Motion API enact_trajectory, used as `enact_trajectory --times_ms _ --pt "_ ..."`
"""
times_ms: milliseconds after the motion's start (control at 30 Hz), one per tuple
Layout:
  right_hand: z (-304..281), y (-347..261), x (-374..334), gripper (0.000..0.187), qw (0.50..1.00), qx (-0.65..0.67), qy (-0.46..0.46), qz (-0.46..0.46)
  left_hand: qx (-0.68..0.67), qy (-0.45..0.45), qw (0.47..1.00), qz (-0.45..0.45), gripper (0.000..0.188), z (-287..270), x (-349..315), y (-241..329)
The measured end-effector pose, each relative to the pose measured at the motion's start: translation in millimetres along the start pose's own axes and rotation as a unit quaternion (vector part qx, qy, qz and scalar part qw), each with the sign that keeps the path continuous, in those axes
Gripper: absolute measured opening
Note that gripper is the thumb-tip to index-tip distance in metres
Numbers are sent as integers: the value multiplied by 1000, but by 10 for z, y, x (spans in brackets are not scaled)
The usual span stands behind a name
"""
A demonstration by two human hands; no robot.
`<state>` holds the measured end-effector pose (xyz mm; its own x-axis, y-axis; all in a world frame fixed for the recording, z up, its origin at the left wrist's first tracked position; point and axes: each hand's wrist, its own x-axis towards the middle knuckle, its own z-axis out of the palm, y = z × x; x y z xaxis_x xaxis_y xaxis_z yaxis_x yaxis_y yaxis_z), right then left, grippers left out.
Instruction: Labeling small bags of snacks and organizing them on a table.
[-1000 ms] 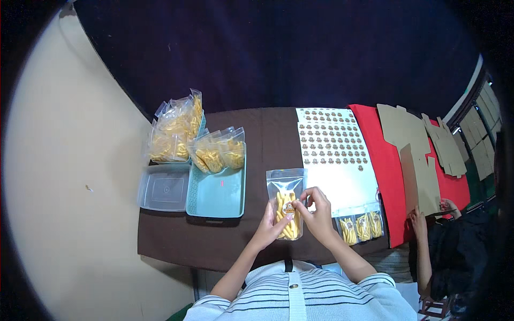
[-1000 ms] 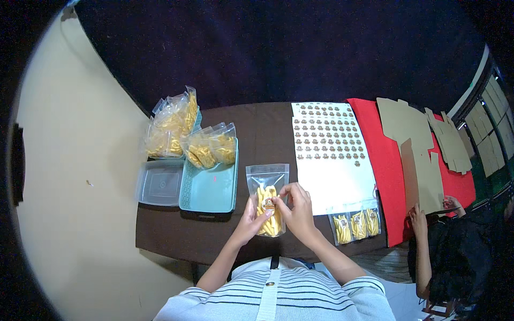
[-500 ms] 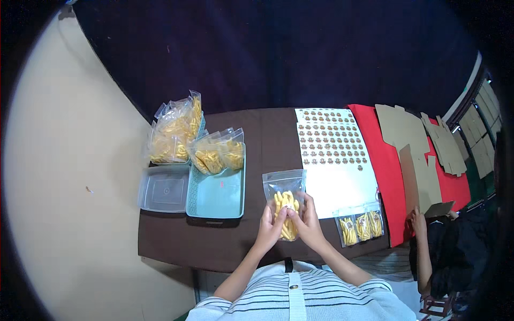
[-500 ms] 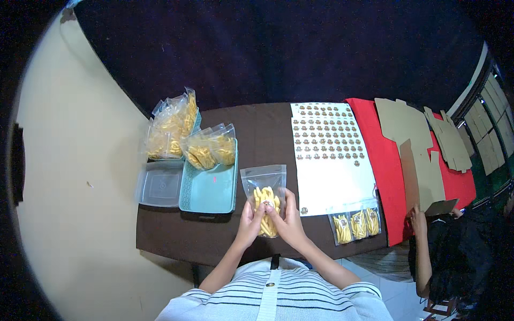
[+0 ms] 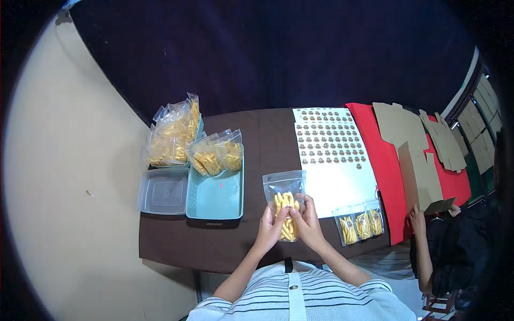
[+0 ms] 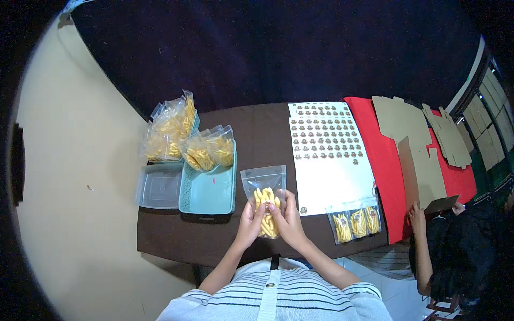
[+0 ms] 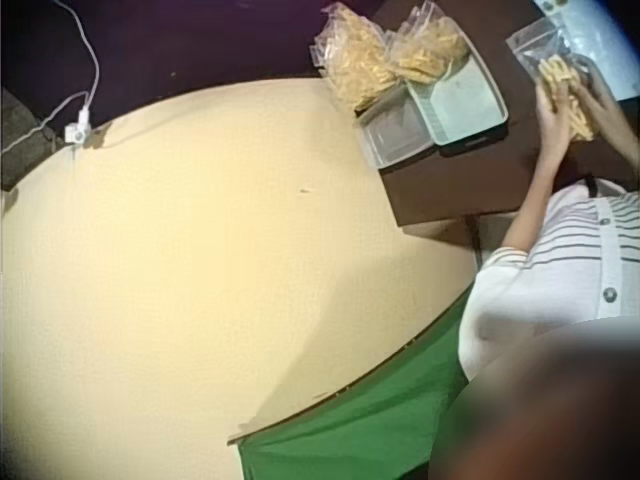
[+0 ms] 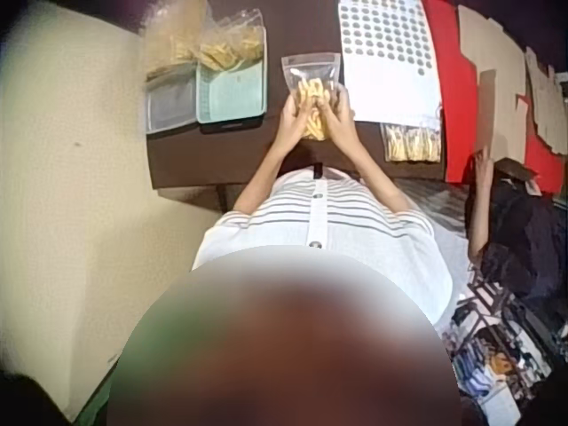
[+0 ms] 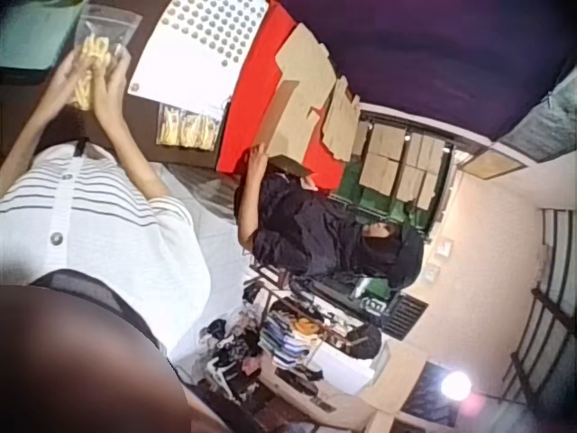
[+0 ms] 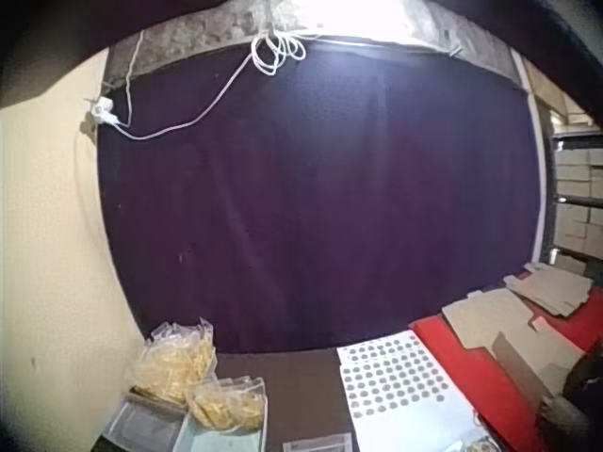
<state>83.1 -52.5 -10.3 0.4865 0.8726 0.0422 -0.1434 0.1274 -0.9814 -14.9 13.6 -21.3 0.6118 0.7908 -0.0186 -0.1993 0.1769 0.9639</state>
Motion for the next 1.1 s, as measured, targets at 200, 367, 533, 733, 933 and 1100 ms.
enact_trajectory --times_ms 200,367,533,733,933,1100 --pt "-27 15 -6 30 1000 23 5 1 0 -18 1000 -14 36 -4 -9 28" --pt "-83 -53 6 25 999 -42 9 0 -41 -9 998 -44 37 -24 -11 28" --pt "-11 -35 14 30 1000 23 14 -10 -42 -12 999 -14 34 23 9 48" --pt "-16 -71 22 33 1000 25 -2 0 -12 4 1000 -10 34 10 0 42" --pt "-31 -110 4 30 997 56 -15 43 15 -25 1000 -3 34 -51 4 31" --pt "-78 -35 7 28 997 64 -4 37 -2 -32 999 -24 33 -41 13 17"
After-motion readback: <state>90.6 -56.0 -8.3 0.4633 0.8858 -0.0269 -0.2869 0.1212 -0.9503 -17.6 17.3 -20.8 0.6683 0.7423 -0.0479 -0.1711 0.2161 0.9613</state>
